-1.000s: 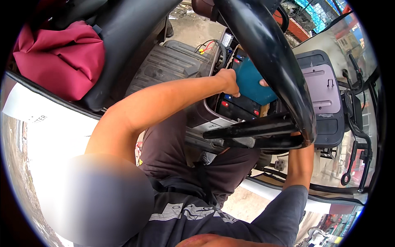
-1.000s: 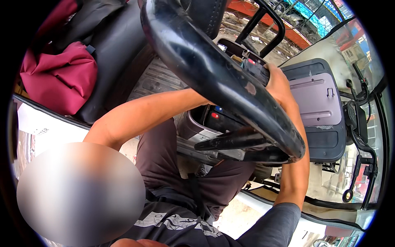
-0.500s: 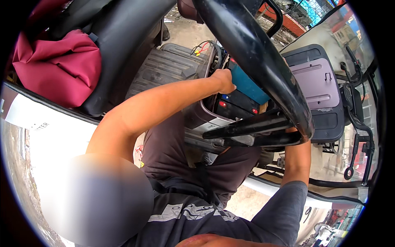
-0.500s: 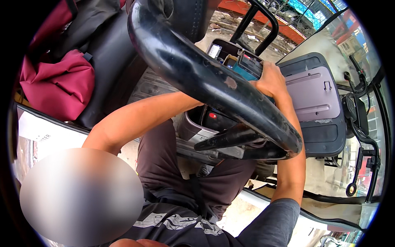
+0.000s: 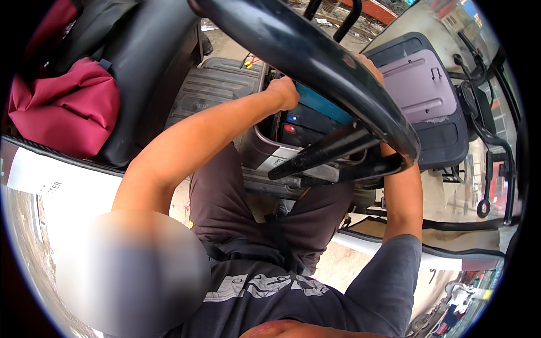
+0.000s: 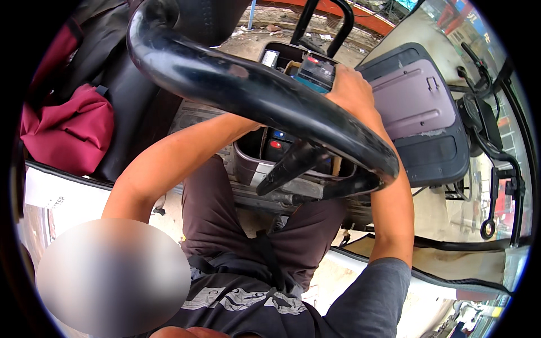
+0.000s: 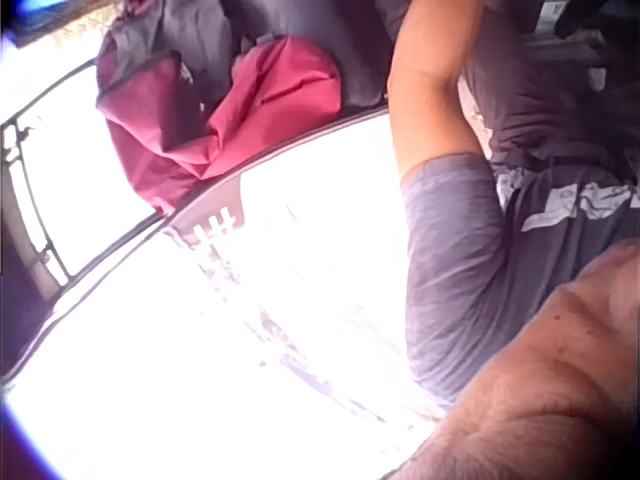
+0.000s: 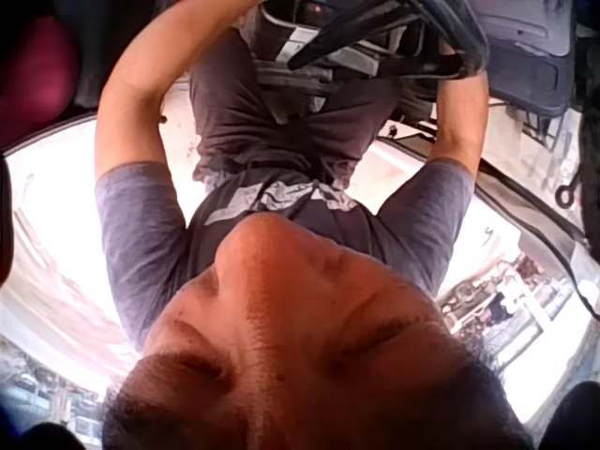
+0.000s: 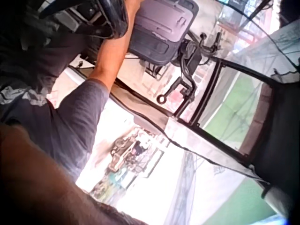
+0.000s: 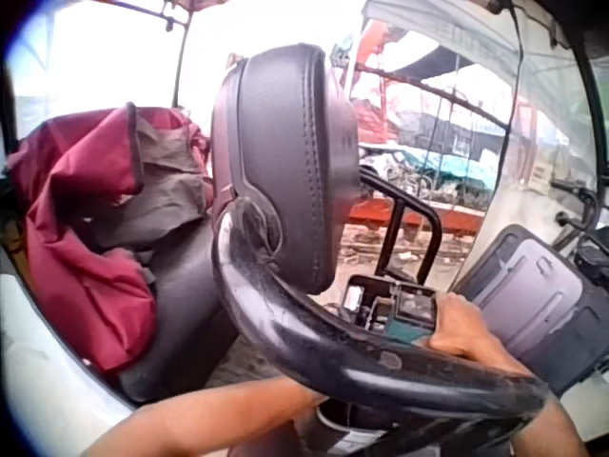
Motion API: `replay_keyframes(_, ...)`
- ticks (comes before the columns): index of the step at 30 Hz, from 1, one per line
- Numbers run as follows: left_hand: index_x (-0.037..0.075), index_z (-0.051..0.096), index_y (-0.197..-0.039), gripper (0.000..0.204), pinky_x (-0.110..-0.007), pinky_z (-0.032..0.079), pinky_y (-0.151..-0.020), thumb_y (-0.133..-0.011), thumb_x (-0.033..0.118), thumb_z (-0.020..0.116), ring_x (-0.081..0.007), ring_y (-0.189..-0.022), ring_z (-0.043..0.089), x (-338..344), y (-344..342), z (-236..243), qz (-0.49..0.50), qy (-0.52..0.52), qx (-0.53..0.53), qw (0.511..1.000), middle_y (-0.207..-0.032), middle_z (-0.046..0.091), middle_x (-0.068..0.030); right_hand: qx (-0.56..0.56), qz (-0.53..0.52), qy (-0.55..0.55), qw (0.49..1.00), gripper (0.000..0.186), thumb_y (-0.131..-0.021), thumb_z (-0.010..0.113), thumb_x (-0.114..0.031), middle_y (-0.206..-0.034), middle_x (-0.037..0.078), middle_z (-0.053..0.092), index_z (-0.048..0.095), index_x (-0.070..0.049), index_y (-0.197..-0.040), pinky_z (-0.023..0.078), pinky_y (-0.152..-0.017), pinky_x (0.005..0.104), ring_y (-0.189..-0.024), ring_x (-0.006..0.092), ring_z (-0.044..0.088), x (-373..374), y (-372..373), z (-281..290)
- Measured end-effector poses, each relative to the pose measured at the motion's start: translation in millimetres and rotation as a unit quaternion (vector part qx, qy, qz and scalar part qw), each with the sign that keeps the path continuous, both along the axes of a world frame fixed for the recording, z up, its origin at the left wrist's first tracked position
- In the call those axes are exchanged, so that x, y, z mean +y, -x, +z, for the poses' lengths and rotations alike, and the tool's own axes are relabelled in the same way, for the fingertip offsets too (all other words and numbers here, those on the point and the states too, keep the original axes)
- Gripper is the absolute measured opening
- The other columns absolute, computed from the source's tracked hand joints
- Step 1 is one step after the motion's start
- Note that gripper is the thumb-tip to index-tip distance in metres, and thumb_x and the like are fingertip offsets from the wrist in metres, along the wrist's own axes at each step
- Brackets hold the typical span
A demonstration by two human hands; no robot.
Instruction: The person sits in the driver's seat of a three-wheeled vehicle and uses a green-handled tool to tighten connections on a battery located between the seats. They then lift and reposition the battery within its compartment.
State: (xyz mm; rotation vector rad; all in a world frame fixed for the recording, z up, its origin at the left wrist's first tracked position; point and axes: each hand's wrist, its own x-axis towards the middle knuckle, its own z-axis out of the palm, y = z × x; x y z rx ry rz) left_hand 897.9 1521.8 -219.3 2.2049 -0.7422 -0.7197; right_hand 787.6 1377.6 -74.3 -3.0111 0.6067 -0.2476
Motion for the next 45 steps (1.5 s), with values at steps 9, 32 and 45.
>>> replay_keyframes(9,-0.004,0.068,-0.122,0.04,-0.038,0.051,-0.101,-0.088,0.014,0.059,-0.0365,-0.122,0.064,-5,-11,-14,-0.068,0.036,-0.063,0.995,-0.127,0.067,-0.0264,-0.034,0.021,0.062,0.997,0.085,-0.066,0.081,-0.062,-0.118,0.026,0.065,0.064,0.006,-0.115,0.05,-0.099,0.0502,-0.116,0.043,0.061,-5,9,-10)
replay_keyframes(32,-0.004,0.057,-0.131,0.06,-0.036,0.05,-0.102,-0.08,0.02,0.075,-0.0302,-0.118,0.065,16,-13,4,-0.12,0.282,-0.104,0.946,-0.127,0.066,-0.0225,-0.122,0.213,0.062,0.968,0.072,-0.061,0.087,-0.038,-0.118,0.02,0.066,0.064,0.003,-0.115,0.048,-0.102,0.0469,-0.117,0.0379,0.058,-28,13,-23)
replay_keyframes(45,-0.004,0.05,-0.137,0.075,-0.036,0.049,-0.102,-0.075,0.023,0.085,-0.0266,-0.115,0.066,4,-1,33,-0.151,0.324,-0.098,0.929,-0.127,0.066,-0.0203,-0.133,0.167,0.008,0.977,0.088,-0.053,0.093,-0.027,-0.122,0.021,0.064,0.061,0.002,-0.13,0.046,-0.105,0.0456,-0.12,0.0387,0.059,-22,23,-18)
